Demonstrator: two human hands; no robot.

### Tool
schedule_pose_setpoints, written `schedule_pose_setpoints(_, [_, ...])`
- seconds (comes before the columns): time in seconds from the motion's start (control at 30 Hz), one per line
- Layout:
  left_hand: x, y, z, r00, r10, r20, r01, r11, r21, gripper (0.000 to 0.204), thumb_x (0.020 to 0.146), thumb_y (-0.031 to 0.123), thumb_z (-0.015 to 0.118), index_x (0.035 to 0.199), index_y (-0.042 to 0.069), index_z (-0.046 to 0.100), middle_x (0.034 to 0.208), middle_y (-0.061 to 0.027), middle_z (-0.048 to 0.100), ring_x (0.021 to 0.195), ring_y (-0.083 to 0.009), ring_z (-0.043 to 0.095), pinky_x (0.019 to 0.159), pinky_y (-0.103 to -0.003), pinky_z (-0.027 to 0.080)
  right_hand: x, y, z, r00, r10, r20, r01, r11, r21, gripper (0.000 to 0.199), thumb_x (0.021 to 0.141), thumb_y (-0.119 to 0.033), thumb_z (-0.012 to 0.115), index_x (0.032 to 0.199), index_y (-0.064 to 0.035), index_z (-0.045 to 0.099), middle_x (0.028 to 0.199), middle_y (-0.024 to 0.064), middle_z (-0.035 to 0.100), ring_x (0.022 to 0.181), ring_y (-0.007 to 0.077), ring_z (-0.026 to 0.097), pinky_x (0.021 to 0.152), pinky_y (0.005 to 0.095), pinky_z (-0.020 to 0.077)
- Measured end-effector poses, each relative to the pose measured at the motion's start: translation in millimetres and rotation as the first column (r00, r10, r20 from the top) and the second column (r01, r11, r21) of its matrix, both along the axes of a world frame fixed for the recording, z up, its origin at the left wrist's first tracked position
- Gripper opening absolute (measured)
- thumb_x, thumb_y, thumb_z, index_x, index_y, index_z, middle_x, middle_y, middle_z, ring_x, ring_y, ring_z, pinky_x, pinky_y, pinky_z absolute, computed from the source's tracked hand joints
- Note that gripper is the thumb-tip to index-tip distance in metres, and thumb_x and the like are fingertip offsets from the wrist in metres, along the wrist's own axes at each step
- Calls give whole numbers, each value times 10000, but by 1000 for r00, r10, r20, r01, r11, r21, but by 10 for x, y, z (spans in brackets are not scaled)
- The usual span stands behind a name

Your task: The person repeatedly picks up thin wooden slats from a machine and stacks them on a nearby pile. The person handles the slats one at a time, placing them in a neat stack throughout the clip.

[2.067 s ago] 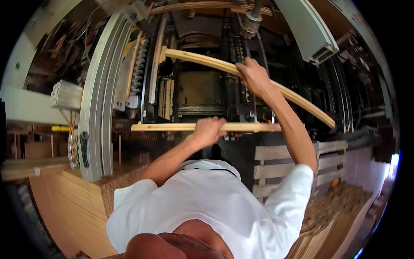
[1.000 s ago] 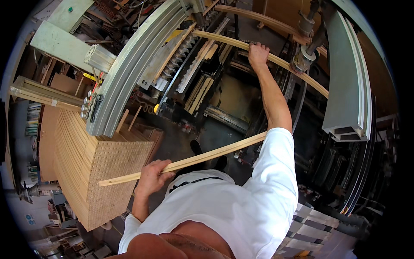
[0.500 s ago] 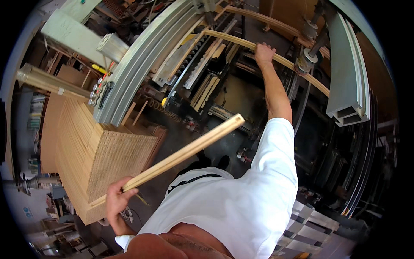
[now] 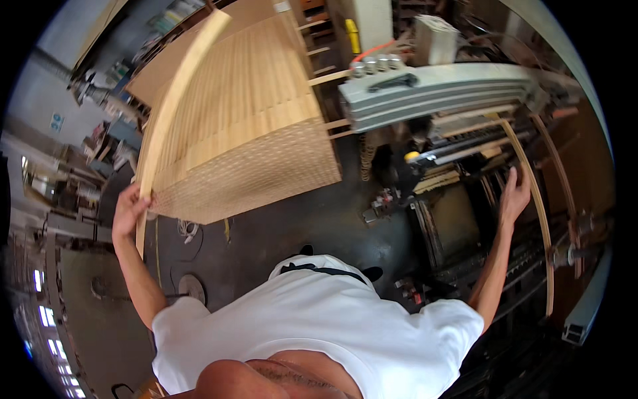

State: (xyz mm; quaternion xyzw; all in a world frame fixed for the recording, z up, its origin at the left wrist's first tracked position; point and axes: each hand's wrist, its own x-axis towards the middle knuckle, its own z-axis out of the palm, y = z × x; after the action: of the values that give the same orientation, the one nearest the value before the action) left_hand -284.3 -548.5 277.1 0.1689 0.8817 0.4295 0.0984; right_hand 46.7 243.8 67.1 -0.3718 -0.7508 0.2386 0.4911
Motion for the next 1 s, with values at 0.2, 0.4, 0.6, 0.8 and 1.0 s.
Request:
schedule_pose_setpoints(0.2, [-1668, -223, -253, 975, 159, -158, -168, 985, -41, 381, 968, 308, 635, 1145, -28, 667, 902, -48, 672, 761, -109, 591, 689, -299, 491, -1068, -2524, -400, 870, 454, -192, -492, 773, -400, 263, 960, -55, 634, 1211, 24, 649, 1174, 104, 678, 1022, 156, 634, 885, 291, 515])
schedule_pose_setpoints(0.4, [-3426, 84, -898, 969, 138, -207, -185, 957, -225, 516, 843, 425, 696, 901, -87, 710, 747, -158, 681, 672, -233, 657, 629, -367, 509, -1627, -4583, -1713, 738, 672, -55, -512, 505, -695, 283, 919, -55, 679, 1190, 25, 662, 1032, 93, 717, 858, 124, 647, 736, 291, 539])
schedule_pose_setpoints(0.6, [-4302, 689, -1190, 983, 128, -135, -167, 927, -335, 569, 839, 458, 665, 958, -97, 708, 825, -211, 706, 764, -310, 696, 715, -403, 544, -1235, -5637, -1795, 683, 646, 342, -236, 638, -733, 310, 888, -154, 690, 1158, -2, 689, 1005, 176, 736, 853, 281, 721, 784, 382, 553])
schedule_pose_setpoints(0.8, [-4640, 1227, -1278, 971, 112, -210, -175, 935, -308, 603, 846, 494, 659, 1071, -63, 710, 1144, -240, 694, 1160, -309, 639, 972, -390, 496, -837, -6061, -1752, 716, 483, 504, 28, 701, -712, 346, 876, -215, 692, 1158, -15, 690, 963, 211, 724, 904, 356, 707, 818, 428, 550])
schedule_pose_setpoints(1.0, [-4369, 970, -1260, 987, -71, -143, 24, 952, -305, 684, 867, 500, 660, 1286, -38, 612, 1235, -247, 655, 1150, -342, 638, 1021, -378, 468, -784, -6491, -1730, 786, 401, 471, 1, 761, -649, 336, 890, -161, 688, 1172, 21, 674, 998, 209, 725, 890, 309, 712, 803, 392, 554])
